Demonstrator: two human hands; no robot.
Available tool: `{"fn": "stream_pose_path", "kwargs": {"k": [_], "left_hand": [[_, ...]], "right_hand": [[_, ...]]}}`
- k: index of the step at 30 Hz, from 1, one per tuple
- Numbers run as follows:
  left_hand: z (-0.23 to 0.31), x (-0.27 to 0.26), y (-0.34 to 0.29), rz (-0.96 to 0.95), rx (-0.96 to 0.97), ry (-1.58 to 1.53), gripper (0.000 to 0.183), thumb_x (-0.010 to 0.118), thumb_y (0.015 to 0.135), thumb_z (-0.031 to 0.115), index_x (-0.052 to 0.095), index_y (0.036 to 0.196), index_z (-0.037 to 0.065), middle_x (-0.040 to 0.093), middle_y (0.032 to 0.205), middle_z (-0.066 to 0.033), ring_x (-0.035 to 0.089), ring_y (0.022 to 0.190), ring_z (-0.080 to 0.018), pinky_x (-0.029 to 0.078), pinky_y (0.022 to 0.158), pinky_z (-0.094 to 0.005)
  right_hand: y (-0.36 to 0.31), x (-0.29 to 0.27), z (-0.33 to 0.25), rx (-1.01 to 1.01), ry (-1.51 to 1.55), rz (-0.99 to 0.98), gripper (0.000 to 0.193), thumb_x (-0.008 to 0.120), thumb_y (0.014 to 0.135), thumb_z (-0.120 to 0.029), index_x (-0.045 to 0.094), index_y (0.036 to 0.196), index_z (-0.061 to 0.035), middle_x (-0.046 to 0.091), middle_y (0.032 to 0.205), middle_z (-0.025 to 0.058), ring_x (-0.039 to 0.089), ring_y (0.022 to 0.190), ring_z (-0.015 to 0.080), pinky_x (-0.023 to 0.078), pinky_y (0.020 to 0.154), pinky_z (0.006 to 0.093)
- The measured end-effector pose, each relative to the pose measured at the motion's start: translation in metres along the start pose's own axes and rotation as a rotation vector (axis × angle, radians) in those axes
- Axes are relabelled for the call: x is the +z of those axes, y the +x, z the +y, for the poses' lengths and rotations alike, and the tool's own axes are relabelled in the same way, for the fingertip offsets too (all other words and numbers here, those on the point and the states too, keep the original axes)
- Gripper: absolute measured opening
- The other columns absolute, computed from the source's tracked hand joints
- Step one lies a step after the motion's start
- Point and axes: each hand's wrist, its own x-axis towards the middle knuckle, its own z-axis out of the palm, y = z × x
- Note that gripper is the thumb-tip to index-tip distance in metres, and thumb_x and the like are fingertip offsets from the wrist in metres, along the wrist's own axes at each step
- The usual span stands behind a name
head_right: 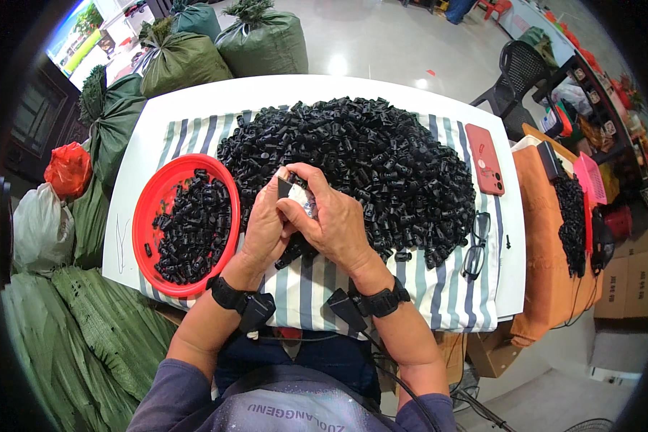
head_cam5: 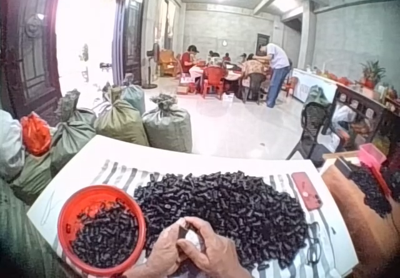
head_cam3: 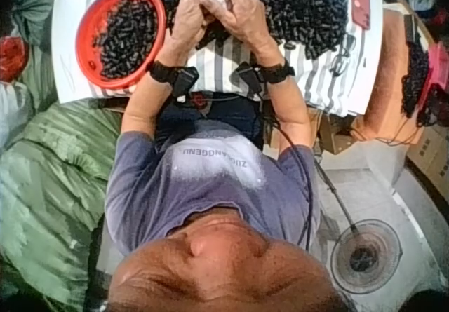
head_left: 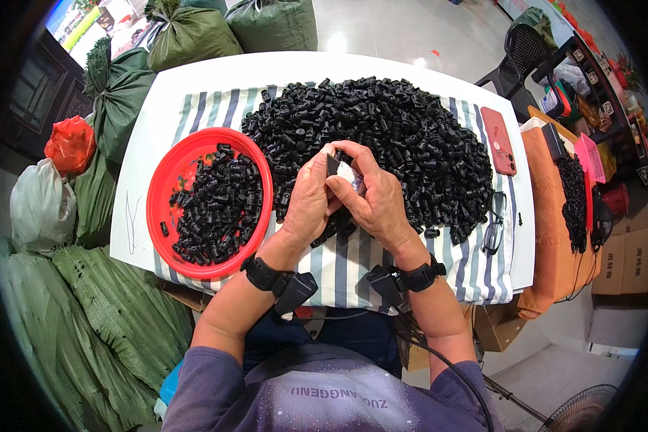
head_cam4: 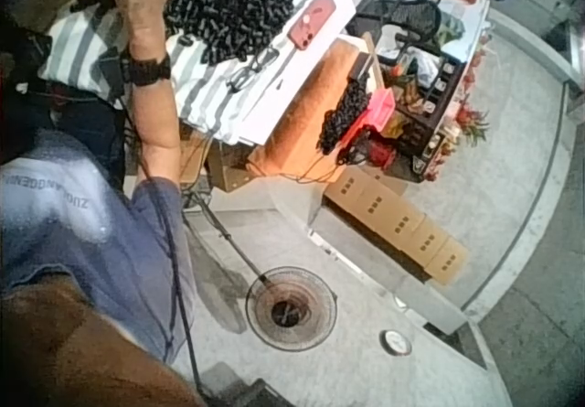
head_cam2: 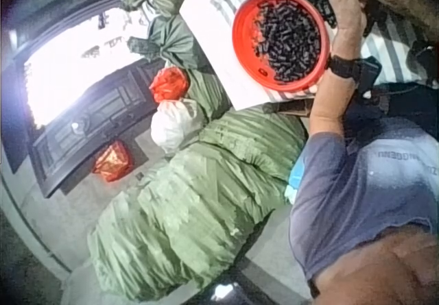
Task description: Sort small black plastic shoe components from a pile into a red bowl.
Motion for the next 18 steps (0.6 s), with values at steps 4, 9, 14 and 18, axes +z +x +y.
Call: {"fn": "stream_pose_path", "kwargs": {"k": [4,9,14,18], "left_hand": [[-0.003,-0.007,0.001,-0.071,0.011,-0.017,0.033,0.040,0.097,0.039,0.051,0.105,0.010,0.054,0.077,0.0045,0.052,0.059,-0.0002,0.040,0.042,-0.0133],[-0.003,-0.006,0.001,-0.079,0.018,0.010,0.032,0.041,0.097,0.040,0.052,0.103,0.010,0.053,0.075,0.0050,0.048,0.056,0.0008,0.035,0.039,-0.0130],[-0.002,-0.004,0.003,-0.045,-0.004,0.066,0.033,0.042,0.097,0.038,0.053,0.085,0.009,0.040,0.060,0.0067,0.034,0.047,0.0005,0.027,0.035,-0.0146],[-0.002,0.001,0.001,-0.073,-0.039,0.070,0.033,0.041,0.097,0.034,0.056,0.092,0.005,0.036,0.058,0.0058,0.030,0.044,-0.0006,0.026,0.034,-0.0146]], "right_hand": [[0.000,-0.001,-0.001,0.032,-0.007,-0.011,0.040,0.062,0.086,-0.030,0.051,0.118,-0.0097,0.054,0.068,0.0059,0.052,0.056,0.0156,0.042,0.052,0.0267],[0.000,0.000,0.003,0.039,0.051,0.012,0.041,0.065,0.083,-0.035,0.052,0.115,-0.0126,0.061,0.072,0.0076,0.061,0.059,0.0212,0.047,0.053,0.0302],[0.001,0.006,0.012,0.039,0.288,0.129,0.036,0.072,0.079,-0.024,0.055,0.104,-0.0042,0.060,0.079,0.0019,0.055,0.070,0.0070,0.046,0.062,0.0228],[0.000,0.004,0.020,0.175,0.604,0.052,0.020,0.065,0.086,-0.019,0.057,0.096,-0.0043,0.058,0.078,-0.0027,0.053,0.069,0.0031,0.044,0.061,0.0185]]}}
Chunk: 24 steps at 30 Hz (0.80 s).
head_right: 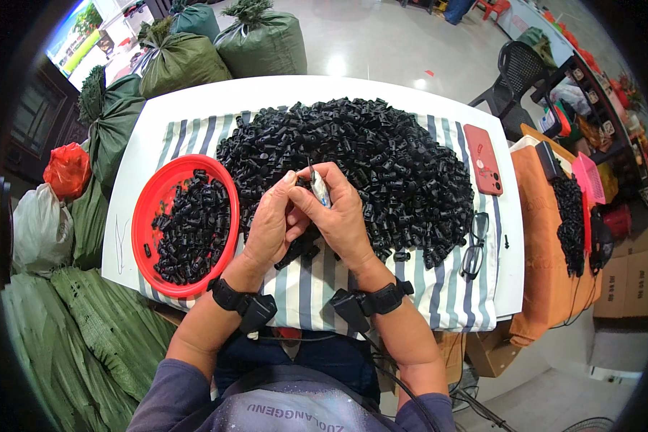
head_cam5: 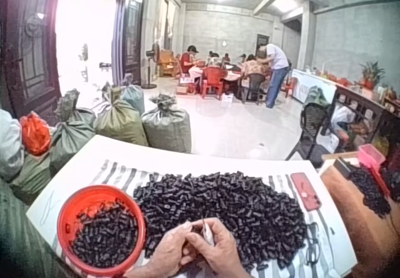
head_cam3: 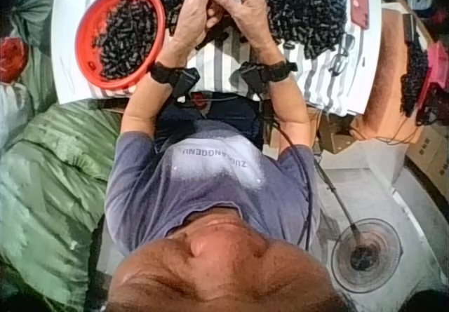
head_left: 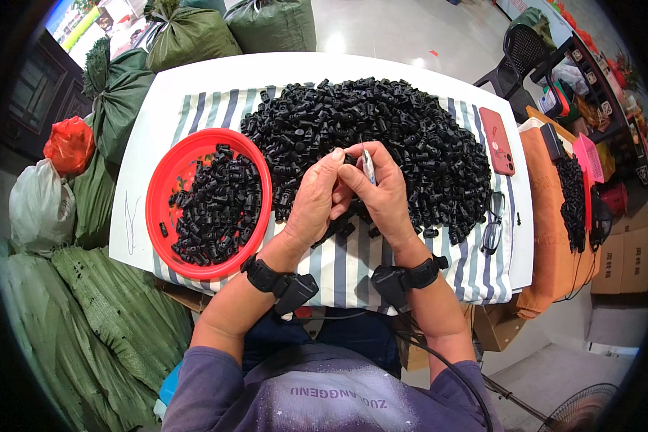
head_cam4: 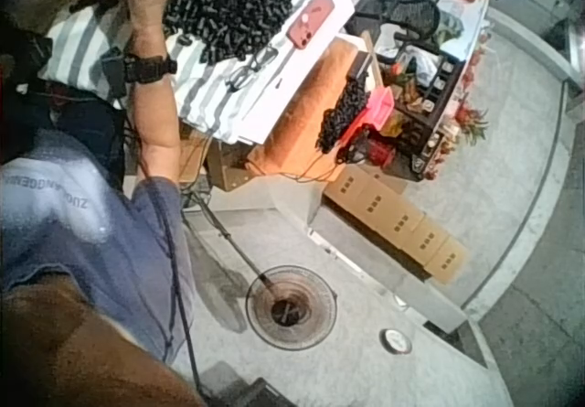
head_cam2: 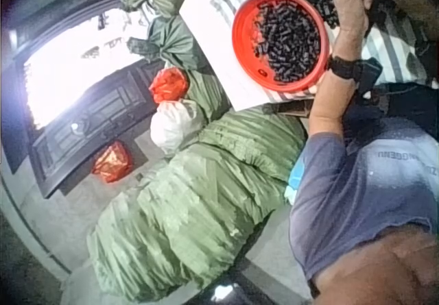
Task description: Sort small black plastic shoe components from a pile into a red bowl.
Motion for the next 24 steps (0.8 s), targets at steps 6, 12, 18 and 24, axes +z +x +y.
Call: {"fn": "stream_pose_path", "kwargs": {"k": [6,12,18,24], "left_hand": [[0.008,0.007,-0.003,-0.001,-0.092,-0.083,0.040,0.041,0.098,0.034,0.054,0.115,0.000,0.037,0.064,0.0047,0.031,0.047,-0.0015,0.028,0.035,-0.0148],[0.006,0.002,-0.002,-0.046,-0.096,-0.101,0.041,0.040,0.098,0.034,0.052,0.117,0.000,0.038,0.067,0.0042,0.031,0.048,-0.0015,0.028,0.035,-0.0151],[0.006,0.003,-0.001,-0.063,-0.087,-0.089,0.039,0.040,0.098,0.035,0.054,0.111,0.001,0.039,0.067,0.0040,0.031,0.048,-0.0015,0.027,0.034,-0.0147],[0.003,-0.001,-0.001,-0.100,-0.046,-0.021,0.043,0.040,0.098,0.035,0.052,0.120,0.000,0.039,0.068,0.0042,0.031,0.049,-0.0008,0.028,0.035,-0.0141]], "right_hand": [[0.000,0.000,-0.011,0.114,0.173,-0.014,0.014,0.058,0.091,-0.017,0.057,0.092,-0.0036,0.058,0.076,-0.0024,0.054,0.066,0.0029,0.044,0.059,0.0170],[0.001,-0.003,-0.015,0.150,0.124,-0.006,0.013,0.057,0.091,-0.017,0.057,0.090,-0.0043,0.058,0.075,-0.0030,0.055,0.066,0.0028,0.044,0.057,0.0168],[0.000,-0.004,-0.007,0.095,0.135,0.006,0.013,0.057,0.091,-0.017,0.058,0.091,-0.0043,0.058,0.076,-0.0027,0.054,0.067,0.0024,0.044,0.058,0.0164],[0.002,-0.002,-0.003,-0.011,-0.005,0.022,0.012,0.059,0.090,-0.017,0.058,0.090,-0.0042,0.057,0.076,-0.0035,0.051,0.067,0.0017,0.042,0.059,0.0169]]}}
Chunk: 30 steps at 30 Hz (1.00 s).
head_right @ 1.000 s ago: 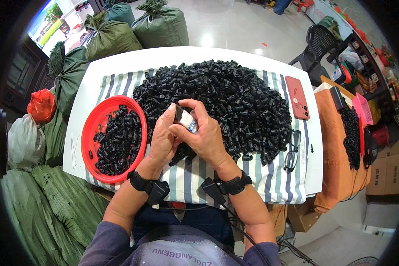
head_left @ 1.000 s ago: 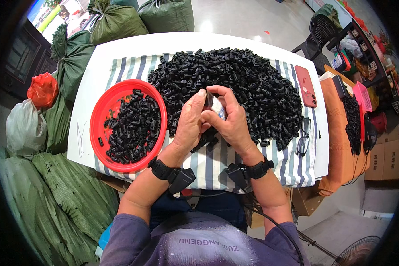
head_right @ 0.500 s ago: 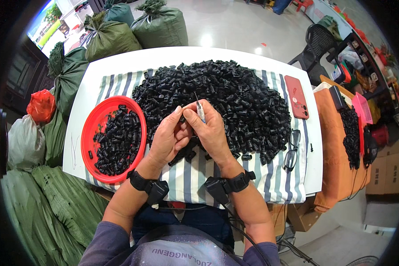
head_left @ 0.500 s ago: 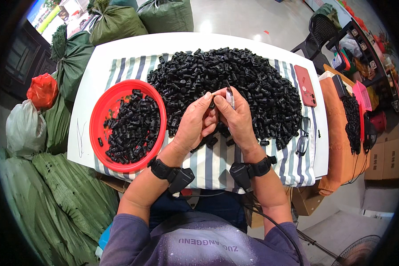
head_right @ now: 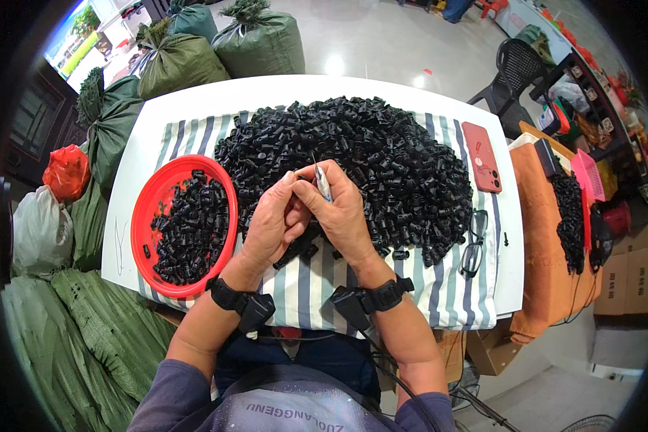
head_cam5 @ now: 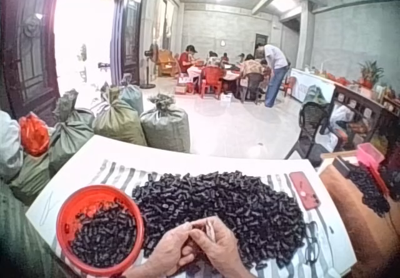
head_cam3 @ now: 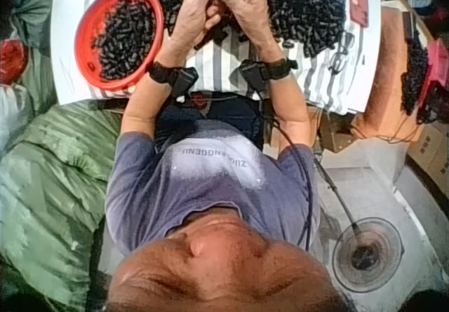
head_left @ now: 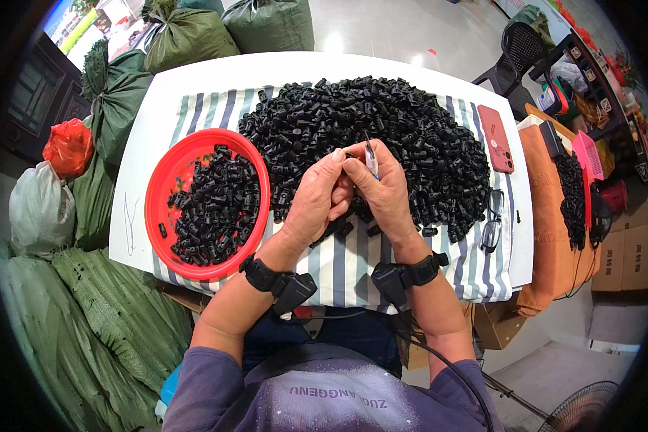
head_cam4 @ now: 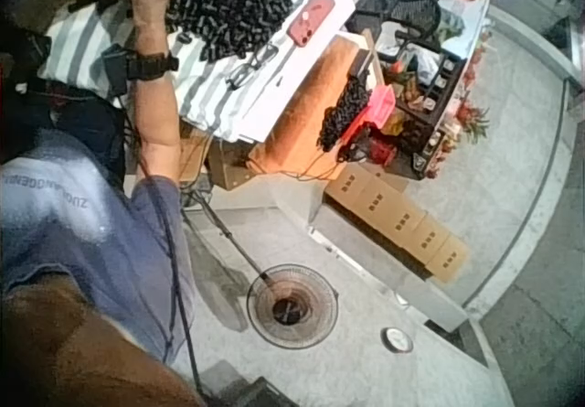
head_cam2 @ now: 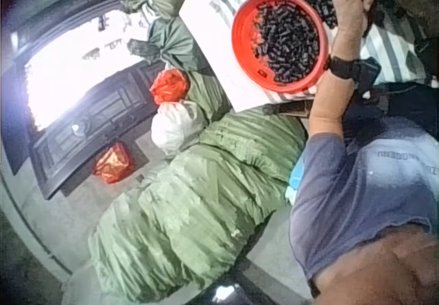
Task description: Sort small black plastic shoe components from a pile into a red bowl.
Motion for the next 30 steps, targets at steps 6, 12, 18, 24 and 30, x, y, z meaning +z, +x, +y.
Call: {"fn": "stream_pose_path", "kwargs": {"k": [6,12,18,24,30], "left_hand": [[0.005,0.018,0.000,0.092,0.005,0.004,0.037,0.040,0.098,0.035,0.056,0.095,0.002,0.036,0.060,0.0039,0.029,0.045,-0.0013,0.028,0.037,-0.0145],[-0.001,-0.007,0.003,0.061,0.072,-0.027,0.034,0.042,0.097,0.035,0.050,0.078,0.009,0.036,0.056,0.0050,0.029,0.044,-0.0010,0.025,0.036,-0.0147],[-0.004,-0.005,0.004,0.144,0.076,-0.032,0.029,0.040,0.098,0.036,0.053,0.085,0.013,0.044,0.060,0.0073,0.036,0.045,-0.0001,0.026,0.034,-0.0151],[-0.006,-0.007,0.005,0.143,0.108,-0.019,0.027,0.039,0.098,0.035,0.052,0.090,0.013,0.049,0.064,0.0066,0.040,0.046,0.0004,0.027,0.034,-0.0148],[-0.006,-0.009,0.004,0.147,0.121,0.019,0.028,0.039,0.098,0.036,0.052,0.093,0.012,0.049,0.065,0.0064,0.040,0.046,0.0008,0.027,0.034,-0.0143]], "right_hand": [[-0.001,-0.004,-0.006,0.080,0.066,0.001,0.015,0.060,0.090,-0.019,0.059,0.091,-0.0044,0.056,0.076,-0.0040,0.050,0.067,0.0019,0.041,0.059,0.0176],[0.000,-0.004,-0.008,-0.038,-0.131,0.045,0.029,0.060,0.090,-0.028,0.057,0.107,-0.0045,0.059,0.077,-0.0023,0.052,0.068,0.0057,0.043,0.060,0.0210],[-0.005,0.001,-0.017,-0.126,-0.613,-0.089,0.049,0.052,0.089,-0.043,0.049,0.127,-0.0114,0.064,0.086,0.0129,0.063,0.069,0.0252,0.049,0.063,0.0310],[-0.005,0.001,-0.013,-0.191,-0.673,-0.073,0.047,0.056,0.087,-0.040,0.051,0.125,-0.0135,0.065,0.099,0.0131,0.064,0.072,0.0260,0.051,0.063,0.0323],[-0.004,0.005,-0.013,-0.175,-0.696,-0.062,0.044,0.059,0.085,-0.038,0.053,0.121,-0.0131,0.065,0.098,0.0126,0.065,0.074,0.0259,0.051,0.063,0.0317]]}}
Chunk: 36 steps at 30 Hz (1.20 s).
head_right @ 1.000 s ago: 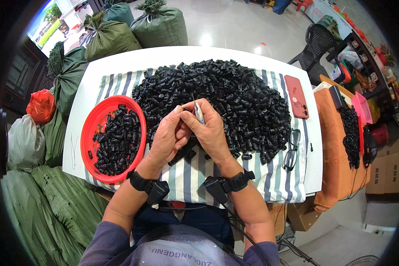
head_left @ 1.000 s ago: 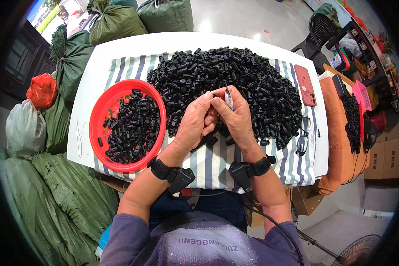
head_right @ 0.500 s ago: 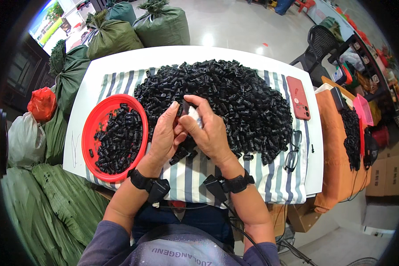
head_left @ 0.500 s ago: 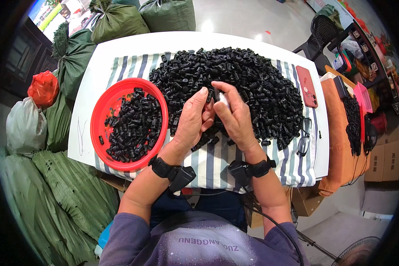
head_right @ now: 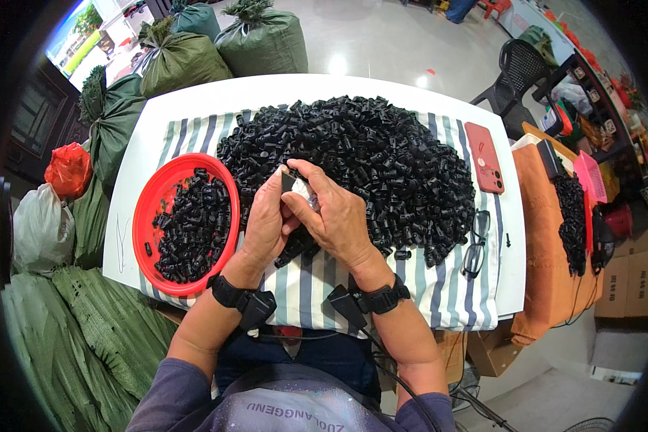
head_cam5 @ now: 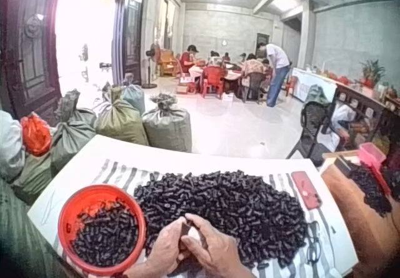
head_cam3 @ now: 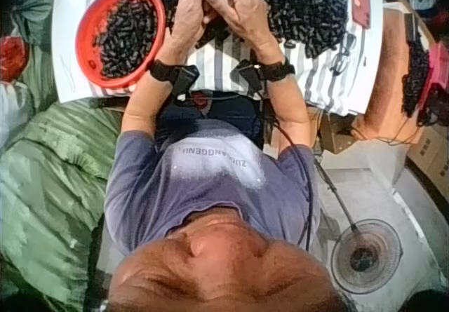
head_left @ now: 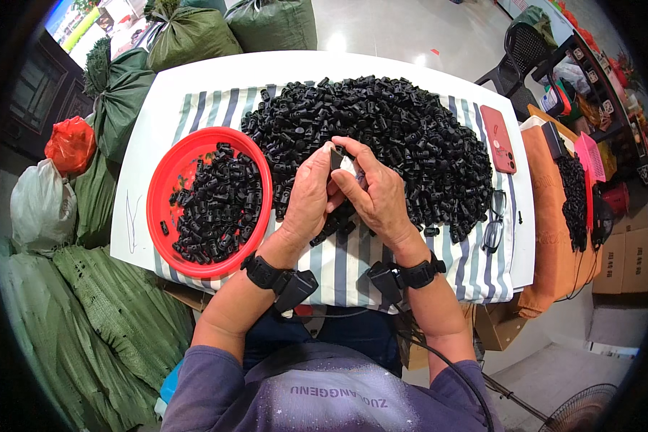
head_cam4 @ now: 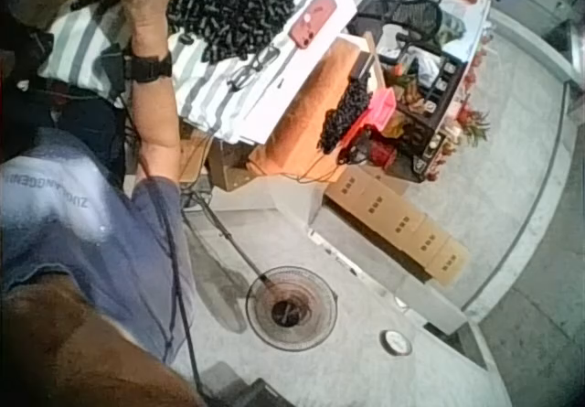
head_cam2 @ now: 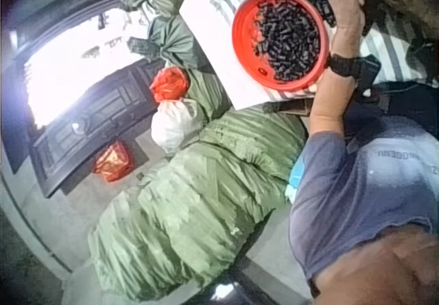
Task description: Sort small black plastic shoe components from a pile into a red bowl.
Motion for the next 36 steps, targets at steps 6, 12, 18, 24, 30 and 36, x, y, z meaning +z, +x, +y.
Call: {"fn": "stream_pose_path", "kwargs": {"k": [6,12,18,24,30,36], "left_hand": [[0.000,0.002,0.000,-0.032,0.015,-0.006,0.029,0.038,0.098,0.036,0.052,0.096,0.011,0.051,0.068,0.0055,0.042,0.048,0.0014,0.027,0.034,-0.0139],[0.000,0.001,-0.001,-0.014,0.024,0.018,0.030,0.038,0.098,0.037,0.052,0.096,0.010,0.051,0.067,0.0062,0.041,0.047,0.0018,0.026,0.034,-0.0140],[0.000,0.002,-0.001,-0.072,0.026,0.018,0.030,0.038,0.098,0.037,0.052,0.096,0.010,0.049,0.065,0.0070,0.039,0.046,0.0023,0.026,0.034,-0.0132],[0.002,0.006,-0.002,0.021,0.010,0.041,0.031,0.038,0.098,0.037,0.052,0.094,0.010,0.047,0.064,0.0071,0.037,0.046,0.0020,0.026,0.033,-0.0134],[0.001,0.002,-0.002,-0.048,-0.025,-0.010,0.030,0.038,0.098,0.035,0.053,0.093,0.009,0.047,0.064,0.0069,0.036,0.045,0.0012,0.026,0.033,-0.0142],[0.002,0.006,-0.005,-0.041,-0.112,0.046,0.036,0.037,0.098,0.035,0.055,0.099,0.005,0.040,0.064,0.0053,0.031,0.044,-0.0013,0.025,0.033,-0.0148]], "right_hand": [[-0.001,-0.003,0.000,-0.005,0.008,-0.018,0.044,0.059,0.085,-0.038,0.052,0.121,-0.0137,0.065,0.092,0.0122,0.065,0.072,0.0256,0.050,0.061,0.0326],[0.000,-0.001,-0.001,0.020,0.018,-0.024,0.042,0.059,0.086,-0.038,0.052,0.119,-0.0138,0.064,0.086,0.0108,0.064,0.068,0.0251,0.049,0.059,0.0321],[0.000,-0.003,0.001,-0.021,0.040,0.018,0.041,0.059,0.086,-0.038,0.053,0.118,-0.0136,0.064,0.083,0.0103,0.064,0.066,0.0237,0.049,0.058,0.0314],[0.000,-0.001,0.000,-0.017,0.067,0.009,0.040,0.059,0.086,-0.039,0.054,0.116,-0.0132,0.063,0.080,0.0108,0.063,0.064,0.0241,0.048,0.056,0.0315],[0.000,0.001,0.007,0.077,0.319,-0.022,0.039,0.061,0.086,-0.035,0.054,0.113,-0.0074,0.062,0.077,0.0090,0.062,0.066,0.0186,0.048,0.059,0.0281],[0.001,0.006,0.016,0.157,0.633,0.062,0.021,0.065,0.086,-0.019,0.058,0.098,-0.0034,0.059,0.076,-0.0017,0.055,0.068,0.0053,0.045,0.060,0.0211]]}}
